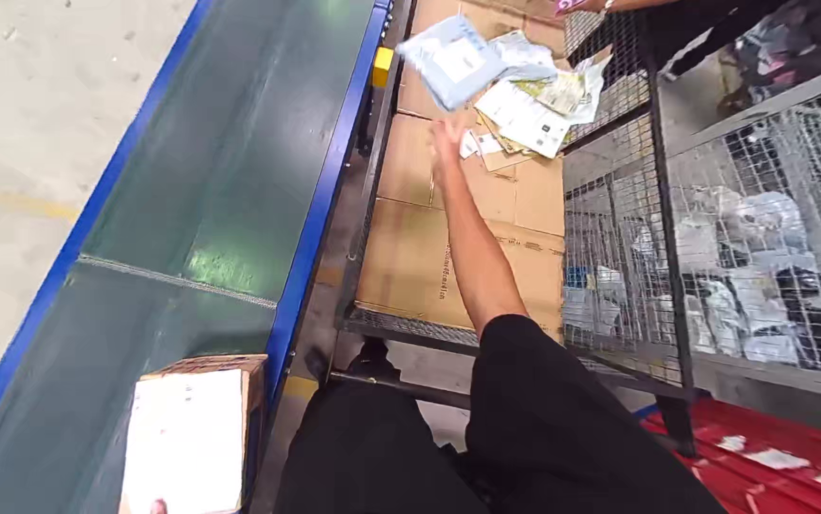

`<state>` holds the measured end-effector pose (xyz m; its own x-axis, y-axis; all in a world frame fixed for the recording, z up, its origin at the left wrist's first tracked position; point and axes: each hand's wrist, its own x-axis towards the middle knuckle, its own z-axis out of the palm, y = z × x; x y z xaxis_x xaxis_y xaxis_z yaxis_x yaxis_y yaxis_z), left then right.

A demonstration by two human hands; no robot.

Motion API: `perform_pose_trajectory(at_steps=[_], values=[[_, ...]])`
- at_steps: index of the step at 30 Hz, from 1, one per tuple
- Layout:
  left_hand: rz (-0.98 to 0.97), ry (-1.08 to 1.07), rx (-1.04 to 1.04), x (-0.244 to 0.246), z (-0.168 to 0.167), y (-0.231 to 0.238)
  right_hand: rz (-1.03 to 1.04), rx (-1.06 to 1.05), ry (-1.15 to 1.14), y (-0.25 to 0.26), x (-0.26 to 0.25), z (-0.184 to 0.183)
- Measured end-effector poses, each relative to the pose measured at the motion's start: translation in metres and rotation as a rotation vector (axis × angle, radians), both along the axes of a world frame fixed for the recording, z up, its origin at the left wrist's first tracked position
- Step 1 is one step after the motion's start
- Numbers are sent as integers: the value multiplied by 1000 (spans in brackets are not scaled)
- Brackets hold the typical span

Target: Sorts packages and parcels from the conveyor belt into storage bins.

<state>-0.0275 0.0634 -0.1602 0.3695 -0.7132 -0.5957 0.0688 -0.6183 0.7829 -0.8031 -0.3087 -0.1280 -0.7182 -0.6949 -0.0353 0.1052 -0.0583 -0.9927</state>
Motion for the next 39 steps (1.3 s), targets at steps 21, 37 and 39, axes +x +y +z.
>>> perform_pose_trajectory(at_steps=[21,37,39], values=[[-436,55,-450,-288,91,-213,151,57,-682,287,288,-25],[-1071,268,-751,-512,139,-319,22,-271,-383,-21,-131,23],[-1074,223,-643,-477,109,-289,23,-238,-349,-53,-137,28]])
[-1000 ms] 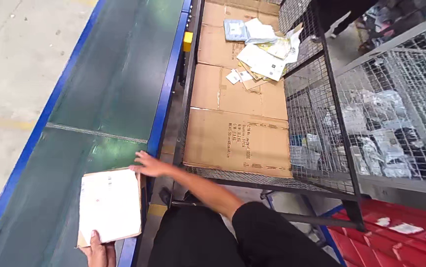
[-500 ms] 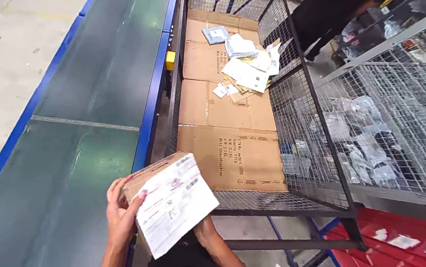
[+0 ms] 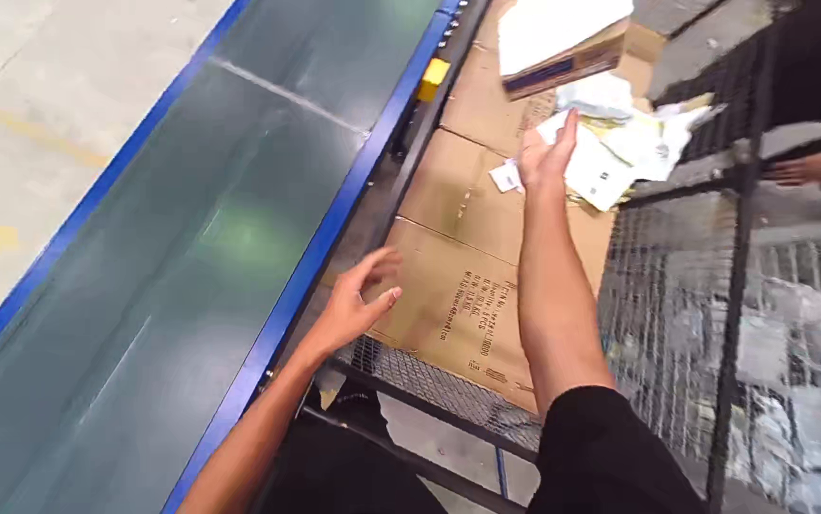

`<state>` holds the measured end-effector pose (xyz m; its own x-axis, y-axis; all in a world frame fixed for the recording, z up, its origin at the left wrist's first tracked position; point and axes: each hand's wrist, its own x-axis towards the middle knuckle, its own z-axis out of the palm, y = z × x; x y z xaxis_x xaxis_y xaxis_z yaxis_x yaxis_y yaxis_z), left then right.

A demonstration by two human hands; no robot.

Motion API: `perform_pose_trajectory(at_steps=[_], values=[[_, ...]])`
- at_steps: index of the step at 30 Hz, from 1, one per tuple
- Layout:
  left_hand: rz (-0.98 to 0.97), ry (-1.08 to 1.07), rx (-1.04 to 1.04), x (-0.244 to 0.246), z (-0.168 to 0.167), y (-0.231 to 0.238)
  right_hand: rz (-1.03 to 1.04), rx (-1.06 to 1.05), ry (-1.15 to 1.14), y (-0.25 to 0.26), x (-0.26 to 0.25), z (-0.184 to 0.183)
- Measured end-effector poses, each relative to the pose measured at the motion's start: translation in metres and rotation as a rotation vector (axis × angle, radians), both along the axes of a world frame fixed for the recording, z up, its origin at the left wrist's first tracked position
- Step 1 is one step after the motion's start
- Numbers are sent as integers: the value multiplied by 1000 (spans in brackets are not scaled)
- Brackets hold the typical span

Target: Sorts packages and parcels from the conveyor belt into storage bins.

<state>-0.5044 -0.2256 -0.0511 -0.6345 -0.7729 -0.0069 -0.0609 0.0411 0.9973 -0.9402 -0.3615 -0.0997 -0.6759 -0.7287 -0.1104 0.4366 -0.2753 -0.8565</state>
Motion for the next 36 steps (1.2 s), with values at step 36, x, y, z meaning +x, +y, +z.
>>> perform_pose_trajectory(at_steps=[36], values=[[846,-674,-8,455,-125,267,1334,487,1093,196,521,-47]])
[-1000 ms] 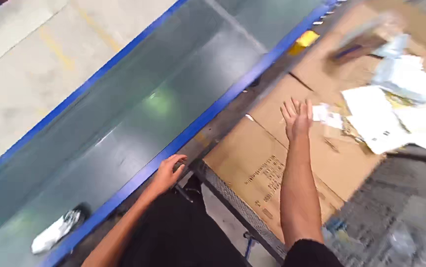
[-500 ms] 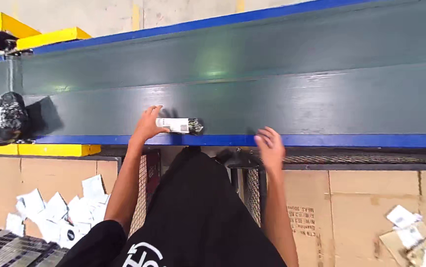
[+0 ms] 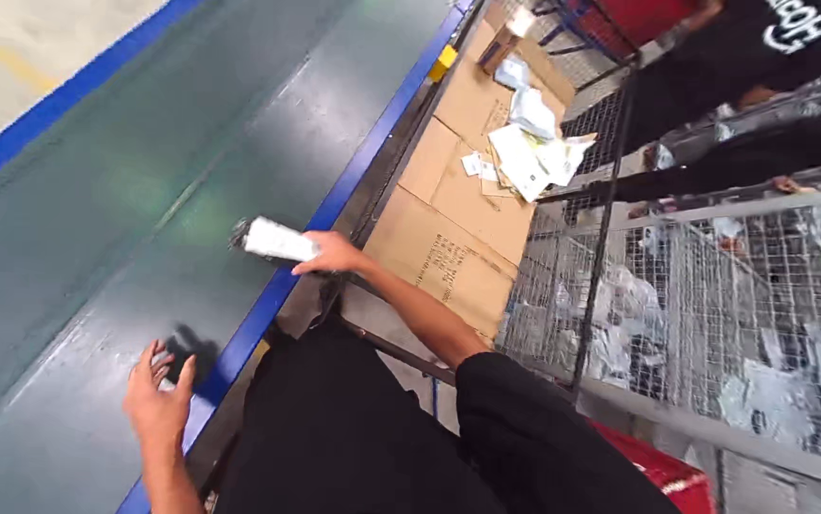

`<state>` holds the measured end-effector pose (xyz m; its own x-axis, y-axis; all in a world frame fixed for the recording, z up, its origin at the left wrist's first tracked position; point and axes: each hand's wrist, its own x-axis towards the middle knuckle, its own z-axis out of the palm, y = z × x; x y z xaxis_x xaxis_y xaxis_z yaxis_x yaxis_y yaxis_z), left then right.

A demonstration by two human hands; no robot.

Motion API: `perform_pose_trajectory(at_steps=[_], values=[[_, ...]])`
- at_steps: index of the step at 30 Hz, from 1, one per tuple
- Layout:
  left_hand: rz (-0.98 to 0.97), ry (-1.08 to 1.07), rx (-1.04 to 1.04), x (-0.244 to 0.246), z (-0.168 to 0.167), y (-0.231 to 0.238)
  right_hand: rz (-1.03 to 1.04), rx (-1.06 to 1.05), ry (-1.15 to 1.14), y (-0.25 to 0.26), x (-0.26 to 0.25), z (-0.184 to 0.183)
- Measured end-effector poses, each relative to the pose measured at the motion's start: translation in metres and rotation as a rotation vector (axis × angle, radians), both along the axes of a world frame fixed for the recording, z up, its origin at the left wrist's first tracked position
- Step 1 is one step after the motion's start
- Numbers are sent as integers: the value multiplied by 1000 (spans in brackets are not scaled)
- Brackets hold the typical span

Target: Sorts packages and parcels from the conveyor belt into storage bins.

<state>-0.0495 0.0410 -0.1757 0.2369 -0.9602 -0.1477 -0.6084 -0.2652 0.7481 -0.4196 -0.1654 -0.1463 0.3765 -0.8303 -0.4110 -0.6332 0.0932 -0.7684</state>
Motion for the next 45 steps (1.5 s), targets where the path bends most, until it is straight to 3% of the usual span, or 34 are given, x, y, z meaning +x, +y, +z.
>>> perform_pose_trajectory(at_steps=[3,6,8,11,16,19,21,24,29,30,32,35,38,40,42,45], values=[[6,-23,14,6,3,-5,-637,58,-279,-48,-145,21],[76,-49,-16,5,14,-7,-1087,-153,-443,-104,-289,34],[109,-79,-84,3,17,-2,-1279,-314,-567,-121,-338,52],[158,-101,-145,-6,17,14,-1248,-484,-591,-119,-344,55],[401,-260,-150,-3,25,70,-829,-259,-194,-57,-234,-23],[697,-389,-110,25,35,111,-601,-362,10,-3,-146,-63],[842,-460,-73,51,41,138,-478,-483,62,30,-82,-69],[1015,-567,5,85,50,180,-295,-487,-14,67,12,-62],[1463,-729,23,139,60,261,199,-287,-149,88,151,-55],[1548,-685,34,152,56,280,306,-271,-156,92,178,-55],[1651,-377,85,173,43,310,523,-234,-160,101,231,-53],[1543,265,23,192,22,324,769,-83,-209,123,315,-49],[1408,623,-126,179,15,296,833,153,-263,156,380,-43],[1382,635,-217,161,11,277,788,308,-277,175,402,-42],[1318,594,-269,146,10,265,697,303,-244,181,407,-45],[1120,547,-164,137,17,250,601,303,-165,154,389,-39]])
